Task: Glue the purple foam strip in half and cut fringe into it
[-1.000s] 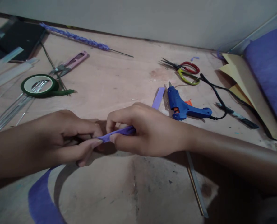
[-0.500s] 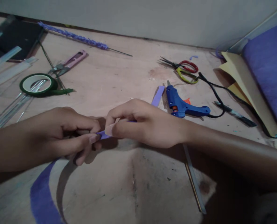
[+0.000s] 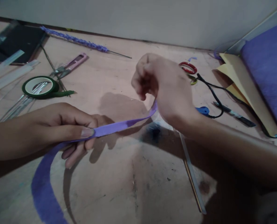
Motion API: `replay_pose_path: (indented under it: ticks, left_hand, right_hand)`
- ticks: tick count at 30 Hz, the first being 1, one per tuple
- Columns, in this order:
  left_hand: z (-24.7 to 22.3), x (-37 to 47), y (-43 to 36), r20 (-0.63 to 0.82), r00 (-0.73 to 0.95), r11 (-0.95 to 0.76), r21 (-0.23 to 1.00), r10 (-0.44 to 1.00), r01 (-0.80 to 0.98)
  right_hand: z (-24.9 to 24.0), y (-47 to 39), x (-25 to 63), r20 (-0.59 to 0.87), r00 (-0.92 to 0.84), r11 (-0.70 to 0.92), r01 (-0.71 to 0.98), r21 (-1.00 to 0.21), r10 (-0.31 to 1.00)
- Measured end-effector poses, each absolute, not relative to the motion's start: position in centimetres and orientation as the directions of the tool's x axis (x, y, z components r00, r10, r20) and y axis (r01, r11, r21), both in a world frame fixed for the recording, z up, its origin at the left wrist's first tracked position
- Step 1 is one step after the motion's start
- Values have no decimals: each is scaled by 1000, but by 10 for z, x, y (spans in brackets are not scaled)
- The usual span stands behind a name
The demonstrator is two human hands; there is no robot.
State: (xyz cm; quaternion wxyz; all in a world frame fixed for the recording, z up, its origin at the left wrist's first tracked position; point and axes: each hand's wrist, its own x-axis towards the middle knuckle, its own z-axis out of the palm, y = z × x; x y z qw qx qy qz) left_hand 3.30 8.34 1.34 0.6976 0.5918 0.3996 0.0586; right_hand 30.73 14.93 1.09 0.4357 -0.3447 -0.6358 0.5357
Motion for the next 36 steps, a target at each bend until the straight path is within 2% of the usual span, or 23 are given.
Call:
replay_pose_path:
  ticks: [6,8,11,16,20,27,31,36]
  left_hand:
    - [14,34,84,-479,669,304,878,569,370]
    - [14,35,84,-475,666,305,880,575,364]
    - [14,37,84,-458,675,305,889,579,342]
    - [11,36,84,-443,685,358,892,578,274]
    - [9,33,83,-436,687,332,898,581,289]
    - [7,33,84,-430,704,387,892,566,234]
    - [7,33,84,-417,697,367,901,584,232]
    - [8,33,82,-393,692,326,916,606,235]
  right_hand:
    - [29,139,308,385,-328,437,100,-894,863]
    - [32,125,305,423,-398,524,189,-831,814]
    - [35,107,306,389,-573,634,321,-703,722]
    - [30,103,312,311,-771,713,249,-656,556]
    - [19,107,309,412,-819,874,204,-441,399]
    - [11,97,309,497,-754,894,271,-358,428]
    - [2,93,306,631,-708,947,276,-166,317]
    - [0,94,302,619,-778,980,191,62,113]
